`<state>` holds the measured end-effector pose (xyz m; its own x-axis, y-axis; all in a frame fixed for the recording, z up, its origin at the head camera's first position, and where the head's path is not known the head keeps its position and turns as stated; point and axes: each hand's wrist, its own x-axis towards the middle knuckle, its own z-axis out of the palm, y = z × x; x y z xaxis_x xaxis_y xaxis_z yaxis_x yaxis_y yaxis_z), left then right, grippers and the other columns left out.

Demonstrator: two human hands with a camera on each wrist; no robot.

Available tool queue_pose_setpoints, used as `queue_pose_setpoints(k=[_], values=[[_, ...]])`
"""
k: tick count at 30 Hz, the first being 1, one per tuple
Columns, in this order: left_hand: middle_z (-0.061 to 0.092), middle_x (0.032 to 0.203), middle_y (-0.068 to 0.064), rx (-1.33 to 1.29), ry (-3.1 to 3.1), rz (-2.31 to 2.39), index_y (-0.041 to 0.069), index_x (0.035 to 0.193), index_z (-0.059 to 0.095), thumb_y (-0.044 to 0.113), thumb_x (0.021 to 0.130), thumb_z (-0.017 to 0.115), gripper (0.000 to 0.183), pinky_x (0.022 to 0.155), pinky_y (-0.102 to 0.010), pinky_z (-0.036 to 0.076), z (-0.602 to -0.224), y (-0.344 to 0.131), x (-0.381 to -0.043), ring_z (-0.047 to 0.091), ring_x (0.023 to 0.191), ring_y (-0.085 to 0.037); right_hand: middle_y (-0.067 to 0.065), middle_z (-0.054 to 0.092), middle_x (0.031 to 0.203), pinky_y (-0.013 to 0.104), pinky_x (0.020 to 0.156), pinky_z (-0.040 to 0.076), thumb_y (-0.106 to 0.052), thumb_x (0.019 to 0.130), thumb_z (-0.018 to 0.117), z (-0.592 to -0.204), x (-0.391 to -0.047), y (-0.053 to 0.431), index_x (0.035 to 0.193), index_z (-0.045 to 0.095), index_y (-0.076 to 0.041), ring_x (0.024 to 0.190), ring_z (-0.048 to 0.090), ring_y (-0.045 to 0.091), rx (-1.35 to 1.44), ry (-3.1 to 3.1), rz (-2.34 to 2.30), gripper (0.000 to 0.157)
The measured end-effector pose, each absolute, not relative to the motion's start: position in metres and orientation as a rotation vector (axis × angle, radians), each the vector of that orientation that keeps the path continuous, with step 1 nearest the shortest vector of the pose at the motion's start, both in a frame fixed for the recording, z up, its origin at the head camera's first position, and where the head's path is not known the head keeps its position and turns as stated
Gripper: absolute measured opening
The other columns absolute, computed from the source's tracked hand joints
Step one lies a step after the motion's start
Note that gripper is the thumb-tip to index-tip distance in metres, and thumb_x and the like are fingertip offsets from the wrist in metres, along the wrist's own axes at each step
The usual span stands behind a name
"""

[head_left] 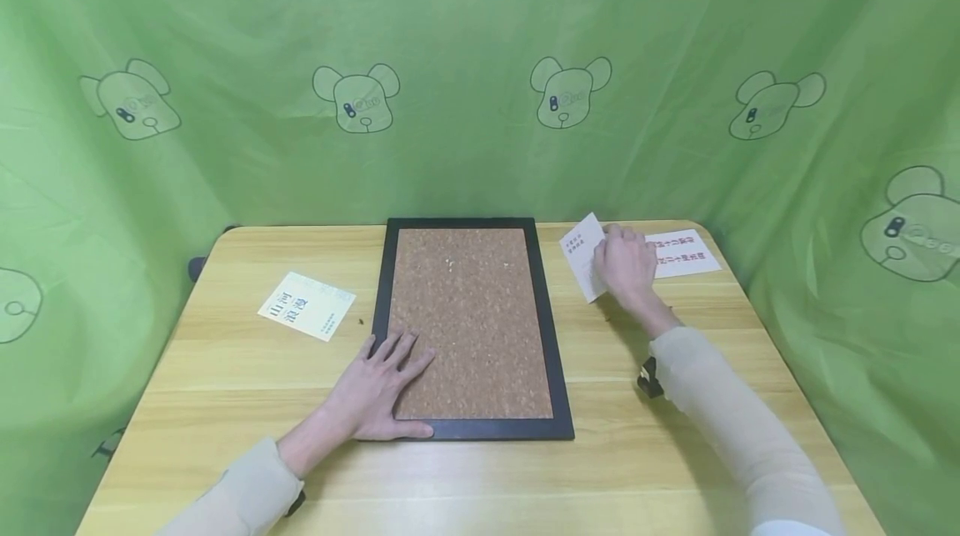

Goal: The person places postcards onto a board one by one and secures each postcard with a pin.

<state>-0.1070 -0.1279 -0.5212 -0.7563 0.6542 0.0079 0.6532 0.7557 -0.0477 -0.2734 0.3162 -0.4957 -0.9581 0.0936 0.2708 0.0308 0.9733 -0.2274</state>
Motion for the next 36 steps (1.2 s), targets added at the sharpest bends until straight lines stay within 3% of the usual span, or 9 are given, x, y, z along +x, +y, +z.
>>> queue_pose_setpoints(k=[20, 36], values=[[0.042, 0.167, -0.021, -1.086, -2.927, 0.055, 0.024, 0.164, 0.041, 0.096, 0.08, 0.048, 0.11, 0.119, -0.067, 0.042, -0.519, -0.127, -0.106, 0.043, 0.153, -0.044, 0.029, 0.069, 0.125, 0.052, 0.086, 0.049, -0.018, 0.106, 0.042, -0.492, -0.272, 0.307, 0.139, 0.058, 0.004, 0.102, 0.064, 0.042, -0.027, -2.781, 0.361, 0.042], [0.042, 0.167, -0.02, -1.088, -2.923, 0.074, 0.025, 0.164, 0.04, 0.097, 0.08, 0.047, 0.111, 0.119, -0.067, 0.041, -0.52, -0.127, -0.106, 0.043, 0.154, -0.043, 0.028, 0.07, 0.127, 0.056, 0.091, 0.051, -0.018, 0.107, 0.043, -0.481, -0.267, 0.292, 0.136, 0.06, 0.003, 0.104, 0.065, 0.044, -0.01, -2.716, 0.413, 0.04]])
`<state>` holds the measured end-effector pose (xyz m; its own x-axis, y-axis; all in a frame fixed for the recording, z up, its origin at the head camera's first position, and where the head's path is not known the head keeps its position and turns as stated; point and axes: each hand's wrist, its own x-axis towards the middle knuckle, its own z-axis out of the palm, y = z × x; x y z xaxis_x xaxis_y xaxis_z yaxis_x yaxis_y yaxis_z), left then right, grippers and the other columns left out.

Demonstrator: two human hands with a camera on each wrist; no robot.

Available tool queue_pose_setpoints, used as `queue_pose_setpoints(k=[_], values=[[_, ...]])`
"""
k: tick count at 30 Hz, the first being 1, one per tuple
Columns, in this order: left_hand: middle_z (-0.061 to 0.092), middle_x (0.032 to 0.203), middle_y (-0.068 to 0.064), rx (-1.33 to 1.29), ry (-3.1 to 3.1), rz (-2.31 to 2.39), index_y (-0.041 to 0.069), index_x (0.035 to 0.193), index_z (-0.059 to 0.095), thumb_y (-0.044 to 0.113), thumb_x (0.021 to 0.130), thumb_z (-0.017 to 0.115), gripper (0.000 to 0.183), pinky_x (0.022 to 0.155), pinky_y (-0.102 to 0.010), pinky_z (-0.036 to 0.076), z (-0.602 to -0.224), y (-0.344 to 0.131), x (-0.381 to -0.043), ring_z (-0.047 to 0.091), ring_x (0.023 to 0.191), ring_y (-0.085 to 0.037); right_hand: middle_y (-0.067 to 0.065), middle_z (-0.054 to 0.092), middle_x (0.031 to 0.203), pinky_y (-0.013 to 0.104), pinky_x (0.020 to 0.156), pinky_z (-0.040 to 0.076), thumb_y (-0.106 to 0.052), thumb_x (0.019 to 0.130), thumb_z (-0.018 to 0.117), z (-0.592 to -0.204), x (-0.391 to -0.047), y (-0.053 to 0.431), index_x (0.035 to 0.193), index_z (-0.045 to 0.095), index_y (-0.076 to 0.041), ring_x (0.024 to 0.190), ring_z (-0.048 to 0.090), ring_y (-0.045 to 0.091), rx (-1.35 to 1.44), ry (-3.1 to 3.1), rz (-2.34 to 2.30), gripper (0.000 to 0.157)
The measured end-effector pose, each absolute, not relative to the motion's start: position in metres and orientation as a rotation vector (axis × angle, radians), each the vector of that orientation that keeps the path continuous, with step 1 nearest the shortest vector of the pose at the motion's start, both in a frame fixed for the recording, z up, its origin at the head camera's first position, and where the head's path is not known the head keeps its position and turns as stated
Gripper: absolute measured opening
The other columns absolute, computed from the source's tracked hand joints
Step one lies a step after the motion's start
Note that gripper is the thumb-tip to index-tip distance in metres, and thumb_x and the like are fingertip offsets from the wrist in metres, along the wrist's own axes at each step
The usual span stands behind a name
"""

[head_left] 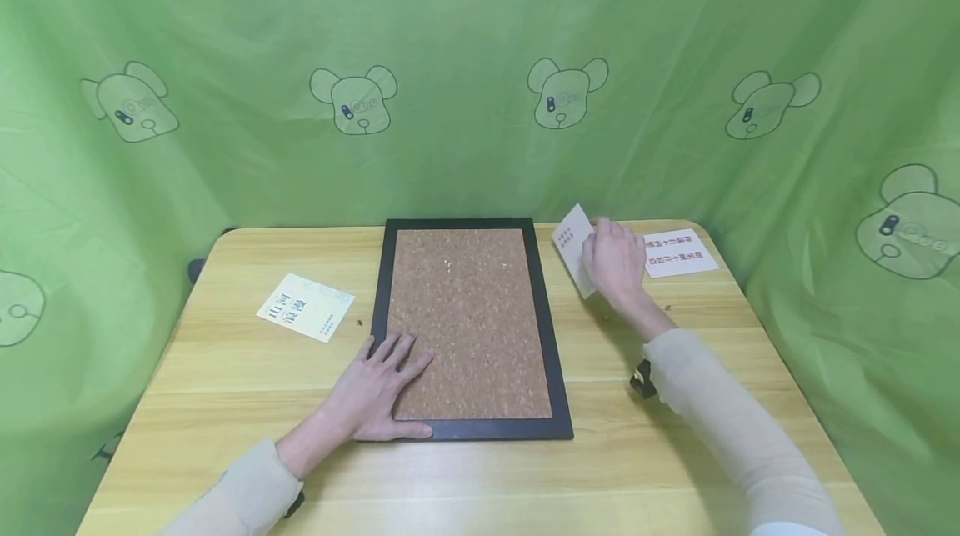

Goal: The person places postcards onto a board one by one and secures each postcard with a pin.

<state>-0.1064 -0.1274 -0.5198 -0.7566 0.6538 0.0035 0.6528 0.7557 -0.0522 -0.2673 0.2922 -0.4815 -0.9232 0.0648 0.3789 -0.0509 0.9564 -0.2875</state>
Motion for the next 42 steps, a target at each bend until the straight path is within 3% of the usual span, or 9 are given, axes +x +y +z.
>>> queue_pose_setpoints(k=[28, 42], values=[[0.043, 0.167, -0.02, -1.089, -2.927, 0.07, 0.024, 0.164, 0.04, 0.097, 0.08, 0.047, 0.111, 0.118, -0.067, 0.043, -0.518, -0.127, -0.106, 0.045, 0.153, -0.042, 0.025, 0.072, 0.124, 0.053, 0.088, 0.051, -0.02, 0.107, 0.044, -0.466, -0.263, 0.267, 0.137, 0.061, 0.0, 0.099, 0.065, 0.04, 0.013, -2.678, 0.531, 0.041], [0.044, 0.166, -0.02, -1.089, -2.923, 0.08, 0.025, 0.164, 0.041, 0.097, 0.08, 0.047, 0.11, 0.118, -0.067, 0.043, -0.518, -0.126, -0.106, 0.045, 0.153, -0.042, 0.023, 0.075, 0.115, 0.051, 0.084, 0.053, -0.019, 0.105, 0.046, -0.47, -0.266, 0.248, 0.133, 0.064, 0.001, 0.093, 0.067, 0.039, 0.045, -2.633, 0.57, 0.038]])
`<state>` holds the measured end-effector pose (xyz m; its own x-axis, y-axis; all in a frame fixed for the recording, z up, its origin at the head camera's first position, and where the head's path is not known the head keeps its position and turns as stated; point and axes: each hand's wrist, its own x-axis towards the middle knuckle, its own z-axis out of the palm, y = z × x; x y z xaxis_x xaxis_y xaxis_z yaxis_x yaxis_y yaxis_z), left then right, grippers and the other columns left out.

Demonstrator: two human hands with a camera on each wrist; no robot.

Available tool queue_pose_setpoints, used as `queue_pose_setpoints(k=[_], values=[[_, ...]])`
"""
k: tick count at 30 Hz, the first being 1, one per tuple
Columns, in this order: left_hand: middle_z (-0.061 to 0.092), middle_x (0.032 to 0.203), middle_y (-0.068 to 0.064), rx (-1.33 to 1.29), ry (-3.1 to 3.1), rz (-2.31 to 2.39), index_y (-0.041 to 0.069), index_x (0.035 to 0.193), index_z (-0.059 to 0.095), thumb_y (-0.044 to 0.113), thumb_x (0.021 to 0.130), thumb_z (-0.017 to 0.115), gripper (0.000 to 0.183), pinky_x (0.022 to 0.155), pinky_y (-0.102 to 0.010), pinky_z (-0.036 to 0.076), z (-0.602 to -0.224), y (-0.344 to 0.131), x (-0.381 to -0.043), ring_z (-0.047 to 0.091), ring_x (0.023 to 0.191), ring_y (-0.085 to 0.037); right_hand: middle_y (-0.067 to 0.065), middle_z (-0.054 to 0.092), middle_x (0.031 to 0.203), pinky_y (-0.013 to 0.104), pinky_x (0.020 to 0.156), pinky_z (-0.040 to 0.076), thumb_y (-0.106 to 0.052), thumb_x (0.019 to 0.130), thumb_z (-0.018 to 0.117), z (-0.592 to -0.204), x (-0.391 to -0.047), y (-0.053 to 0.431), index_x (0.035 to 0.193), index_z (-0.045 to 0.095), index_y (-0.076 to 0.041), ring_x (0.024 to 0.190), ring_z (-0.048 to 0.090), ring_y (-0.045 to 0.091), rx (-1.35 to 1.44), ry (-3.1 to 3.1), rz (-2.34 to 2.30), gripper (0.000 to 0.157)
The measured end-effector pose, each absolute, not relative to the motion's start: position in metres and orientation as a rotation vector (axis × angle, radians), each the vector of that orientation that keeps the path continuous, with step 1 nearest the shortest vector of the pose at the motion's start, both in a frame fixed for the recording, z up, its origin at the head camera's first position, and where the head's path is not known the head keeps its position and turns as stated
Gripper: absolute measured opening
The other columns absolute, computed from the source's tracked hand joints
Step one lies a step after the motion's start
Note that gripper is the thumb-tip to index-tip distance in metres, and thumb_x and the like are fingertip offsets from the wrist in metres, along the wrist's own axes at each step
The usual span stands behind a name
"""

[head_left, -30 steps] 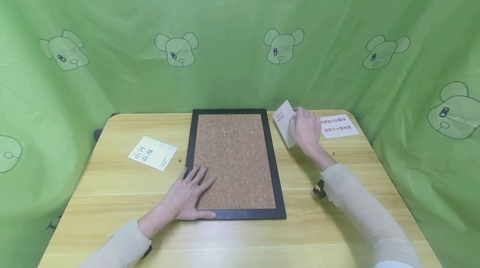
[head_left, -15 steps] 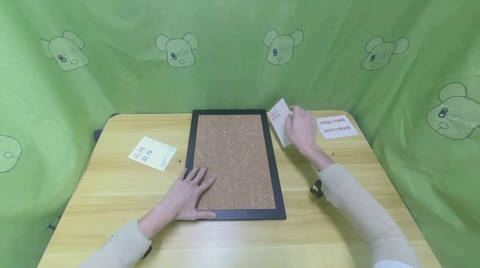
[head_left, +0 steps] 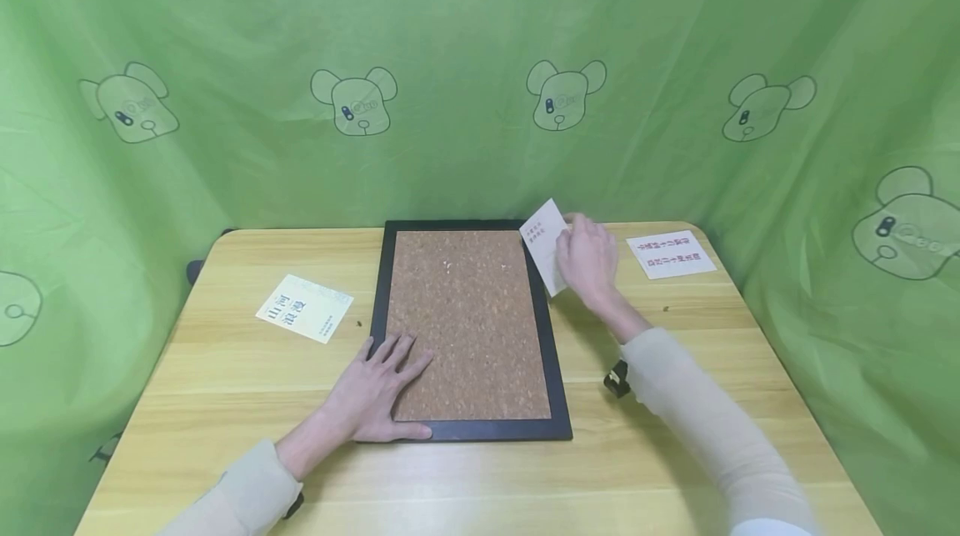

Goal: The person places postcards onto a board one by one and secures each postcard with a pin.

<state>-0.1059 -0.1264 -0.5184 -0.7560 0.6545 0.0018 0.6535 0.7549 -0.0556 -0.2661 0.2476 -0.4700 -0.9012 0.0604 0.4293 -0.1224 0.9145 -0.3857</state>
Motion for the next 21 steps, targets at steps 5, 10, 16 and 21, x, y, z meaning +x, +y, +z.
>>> queue_pose_setpoints(k=[5, 10, 16, 21], values=[[0.044, 0.166, -0.02, -1.089, -2.923, 0.077, 0.025, 0.164, 0.041, 0.097, 0.08, 0.047, 0.11, 0.118, -0.067, 0.043, -0.519, -0.126, -0.106, 0.045, 0.153, -0.043, 0.023, 0.075, 0.114, 0.053, 0.087, 0.054, -0.018, 0.106, 0.048, -0.472, -0.268, 0.24, 0.132, 0.064, 0.002, 0.095, 0.068, 0.041, 0.055, -2.632, 0.591, 0.037], [0.043, 0.166, -0.021, -1.089, -2.923, 0.073, 0.025, 0.164, 0.041, 0.097, 0.08, 0.047, 0.11, 0.119, -0.067, 0.042, -0.519, -0.126, -0.106, 0.044, 0.153, -0.043, 0.022, 0.075, 0.118, 0.056, 0.093, 0.054, -0.019, 0.106, 0.048, -0.474, -0.27, 0.233, 0.134, 0.064, 0.0, 0.102, 0.069, 0.042, 0.045, -2.647, 0.605, 0.038], [0.043, 0.166, -0.021, -1.089, -2.924, 0.06, 0.026, 0.164, 0.04, 0.097, 0.08, 0.047, 0.11, 0.119, -0.067, 0.042, -0.519, -0.126, -0.106, 0.044, 0.153, -0.043, 0.022, 0.075, 0.12, 0.056, 0.095, 0.054, -0.019, 0.105, 0.048, -0.476, -0.271, 0.225, 0.133, 0.065, -0.001, 0.105, 0.069, 0.042, 0.042, -2.648, 0.615, 0.037], [0.043, 0.166, -0.021, -1.088, -2.925, 0.047, 0.026, 0.164, 0.04, 0.097, 0.08, 0.048, 0.11, 0.119, -0.068, 0.042, -0.52, -0.126, -0.106, 0.044, 0.153, -0.043, 0.022, 0.075, 0.12, 0.056, 0.093, 0.054, -0.019, 0.105, 0.048, -0.478, -0.273, 0.219, 0.132, 0.065, -0.001, 0.105, 0.07, 0.043, 0.055, -2.645, 0.626, 0.037]])
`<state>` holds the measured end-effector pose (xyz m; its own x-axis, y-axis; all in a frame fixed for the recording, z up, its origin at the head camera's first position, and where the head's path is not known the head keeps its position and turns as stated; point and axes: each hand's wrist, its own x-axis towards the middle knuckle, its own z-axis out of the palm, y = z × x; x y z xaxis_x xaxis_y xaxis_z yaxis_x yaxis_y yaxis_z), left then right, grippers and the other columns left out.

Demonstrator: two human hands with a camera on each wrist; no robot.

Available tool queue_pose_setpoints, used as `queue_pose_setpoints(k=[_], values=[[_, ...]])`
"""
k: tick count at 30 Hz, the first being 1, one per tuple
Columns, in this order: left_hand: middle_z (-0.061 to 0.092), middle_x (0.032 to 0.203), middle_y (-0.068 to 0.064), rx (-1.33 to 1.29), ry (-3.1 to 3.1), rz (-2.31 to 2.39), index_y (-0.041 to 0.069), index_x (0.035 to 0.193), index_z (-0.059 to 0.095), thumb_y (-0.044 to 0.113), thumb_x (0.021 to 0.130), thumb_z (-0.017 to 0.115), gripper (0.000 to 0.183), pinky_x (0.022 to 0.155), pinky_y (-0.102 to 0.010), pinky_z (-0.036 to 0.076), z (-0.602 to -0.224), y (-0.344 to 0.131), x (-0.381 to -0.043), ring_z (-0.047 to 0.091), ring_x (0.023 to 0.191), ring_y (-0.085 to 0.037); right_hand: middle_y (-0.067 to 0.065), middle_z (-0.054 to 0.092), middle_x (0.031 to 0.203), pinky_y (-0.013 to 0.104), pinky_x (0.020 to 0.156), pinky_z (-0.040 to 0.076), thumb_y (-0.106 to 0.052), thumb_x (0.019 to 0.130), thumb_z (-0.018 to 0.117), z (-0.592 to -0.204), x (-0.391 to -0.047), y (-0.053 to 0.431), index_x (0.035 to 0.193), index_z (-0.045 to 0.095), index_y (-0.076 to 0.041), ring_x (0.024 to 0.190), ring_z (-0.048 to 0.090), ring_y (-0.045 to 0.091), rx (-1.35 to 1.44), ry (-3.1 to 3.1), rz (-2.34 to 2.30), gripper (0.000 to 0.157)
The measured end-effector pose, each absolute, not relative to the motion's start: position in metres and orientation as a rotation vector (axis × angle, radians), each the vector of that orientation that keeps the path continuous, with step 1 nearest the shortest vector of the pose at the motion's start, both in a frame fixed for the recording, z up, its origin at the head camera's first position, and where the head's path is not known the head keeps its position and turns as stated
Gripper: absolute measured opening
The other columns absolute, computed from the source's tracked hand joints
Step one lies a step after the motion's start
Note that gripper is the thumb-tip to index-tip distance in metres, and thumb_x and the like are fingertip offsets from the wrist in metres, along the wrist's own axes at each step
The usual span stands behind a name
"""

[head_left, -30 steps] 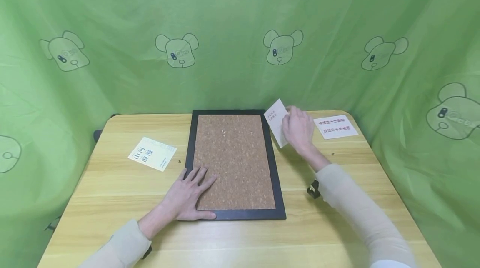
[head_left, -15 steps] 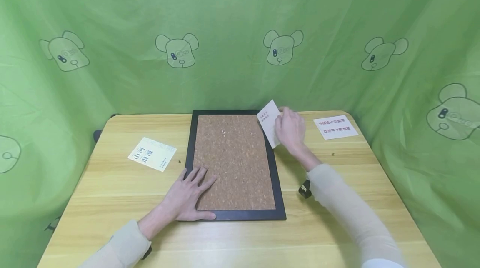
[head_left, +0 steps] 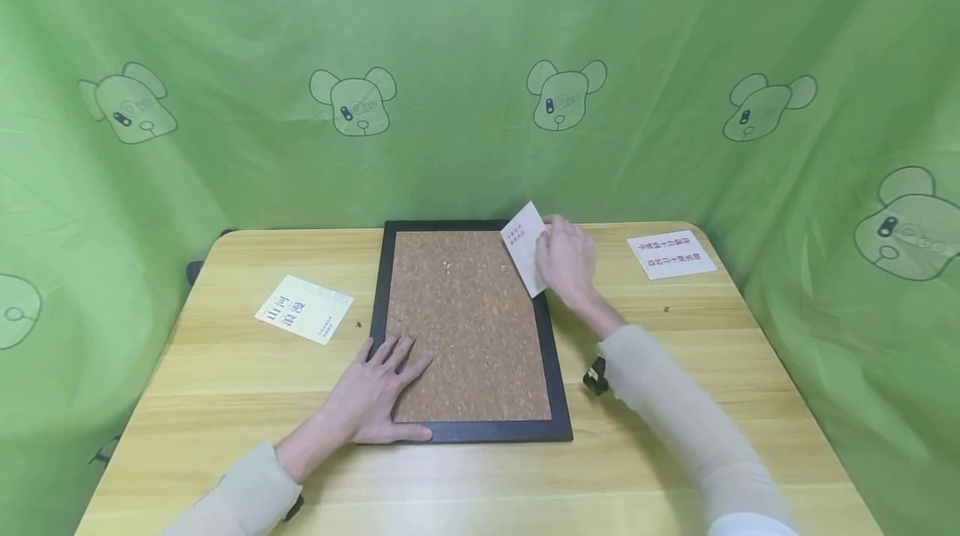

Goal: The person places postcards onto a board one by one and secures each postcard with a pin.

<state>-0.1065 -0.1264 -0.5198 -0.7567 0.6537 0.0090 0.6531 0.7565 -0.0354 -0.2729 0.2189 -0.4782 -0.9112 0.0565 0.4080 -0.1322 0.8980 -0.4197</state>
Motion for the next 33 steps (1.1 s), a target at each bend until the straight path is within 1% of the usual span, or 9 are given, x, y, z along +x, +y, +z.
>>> queue_pose_setpoints(k=[6, 14, 20, 25, 33], values=[[0.043, 0.167, -0.021, -1.086, -2.927, 0.048, 0.025, 0.164, 0.039, 0.097, 0.08, 0.047, 0.111, 0.119, -0.068, 0.042, -0.52, -0.126, -0.106, 0.043, 0.153, -0.043, 0.022, 0.076, 0.115, 0.055, 0.092, 0.055, -0.018, 0.104, 0.049, -0.482, -0.274, 0.213, 0.132, 0.065, -0.001, 0.102, 0.07, 0.042, 0.06, -2.649, 0.615, 0.037], [0.042, 0.167, -0.02, -1.076, -2.935, 0.063, 0.026, 0.164, 0.039, 0.098, 0.08, 0.046, 0.111, 0.119, -0.067, 0.042, -0.52, -0.126, -0.105, 0.043, 0.154, -0.043, 0.021, 0.076, 0.116, 0.054, 0.094, 0.055, -0.016, 0.104, 0.049, -0.487, -0.276, 0.207, 0.132, 0.065, -0.001, 0.099, 0.07, 0.04, 0.057, -2.653, 0.634, 0.036], [0.042, 0.167, -0.02, -1.077, -2.929, 0.076, 0.026, 0.164, 0.04, 0.098, 0.08, 0.046, 0.111, 0.119, -0.067, 0.042, -0.52, -0.125, -0.105, 0.043, 0.154, -0.043, 0.021, 0.076, 0.119, 0.054, 0.095, 0.054, -0.017, 0.104, 0.049, -0.489, -0.276, 0.201, 0.131, 0.066, -0.002, 0.102, 0.07, 0.041, 0.05, -2.661, 0.636, 0.035], [0.043, 0.167, -0.02, -1.077, -2.927, 0.072, 0.026, 0.164, 0.04, 0.098, 0.08, 0.046, 0.111, 0.118, -0.067, 0.043, -0.52, -0.125, -0.105, 0.044, 0.153, -0.043, 0.021, 0.075, 0.123, 0.053, 0.091, 0.053, -0.018, 0.105, 0.05, -0.491, -0.276, 0.196, 0.132, 0.065, -0.002, 0.104, 0.07, 0.041, 0.039, -2.668, 0.635, 0.035], [0.044, 0.166, -0.021, -1.081, -2.92, 0.064, 0.025, 0.164, 0.041, 0.097, 0.08, 0.048, 0.11, 0.118, -0.067, 0.043, -0.518, -0.126, -0.105, 0.046, 0.152, -0.043, 0.019, 0.075, 0.125, 0.05, 0.089, 0.052, -0.02, 0.105, 0.048, -0.493, -0.276, 0.194, 0.132, 0.065, -0.005, 0.106, 0.069, 0.04, 0.01, -2.684, 0.649, 0.035]])
